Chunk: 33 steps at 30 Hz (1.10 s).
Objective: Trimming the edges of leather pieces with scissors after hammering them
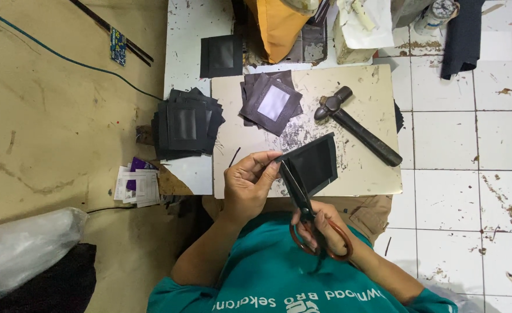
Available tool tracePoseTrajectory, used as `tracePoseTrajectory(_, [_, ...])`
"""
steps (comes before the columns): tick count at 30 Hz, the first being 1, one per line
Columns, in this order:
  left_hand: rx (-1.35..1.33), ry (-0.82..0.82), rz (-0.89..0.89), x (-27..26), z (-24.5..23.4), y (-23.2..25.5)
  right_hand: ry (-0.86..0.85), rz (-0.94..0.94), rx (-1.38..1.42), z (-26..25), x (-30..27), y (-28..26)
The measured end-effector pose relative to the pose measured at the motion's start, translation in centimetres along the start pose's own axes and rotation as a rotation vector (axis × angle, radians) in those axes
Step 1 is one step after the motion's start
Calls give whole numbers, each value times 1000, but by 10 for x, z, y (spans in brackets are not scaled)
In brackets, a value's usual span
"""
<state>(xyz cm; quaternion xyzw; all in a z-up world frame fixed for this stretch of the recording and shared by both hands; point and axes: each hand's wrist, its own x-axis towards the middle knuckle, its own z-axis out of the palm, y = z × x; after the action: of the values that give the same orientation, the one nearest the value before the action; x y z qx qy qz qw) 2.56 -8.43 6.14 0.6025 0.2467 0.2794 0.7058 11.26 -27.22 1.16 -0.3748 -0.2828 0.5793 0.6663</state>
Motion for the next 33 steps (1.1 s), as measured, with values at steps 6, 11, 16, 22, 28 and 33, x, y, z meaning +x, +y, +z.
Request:
tracePoseTrajectory(6, [-17, 17, 68, 3, 5, 1, 265, -135, 68, 14, 6, 8])
tracePoseTrajectory(11, [24, 5, 81, 3, 3, 11, 224, -191, -43, 18, 12, -2])
tracePoseTrajectory(16, [34, 21, 83, 4, 2, 18, 212, -205, -81, 15, 10, -4])
tracePoseTrajectory(22, [97, 1, 138, 9, -2, 21, 179, -141, -98, 9, 9, -3])
tracePoseTrajectory(28, [27, -18, 109, 6, 0, 10, 177, -152, -78, 6, 10, 0])
tracePoseTrajectory(33, [40, -43, 151, 9, -1, 13, 208, -100, -105, 7, 11, 2])
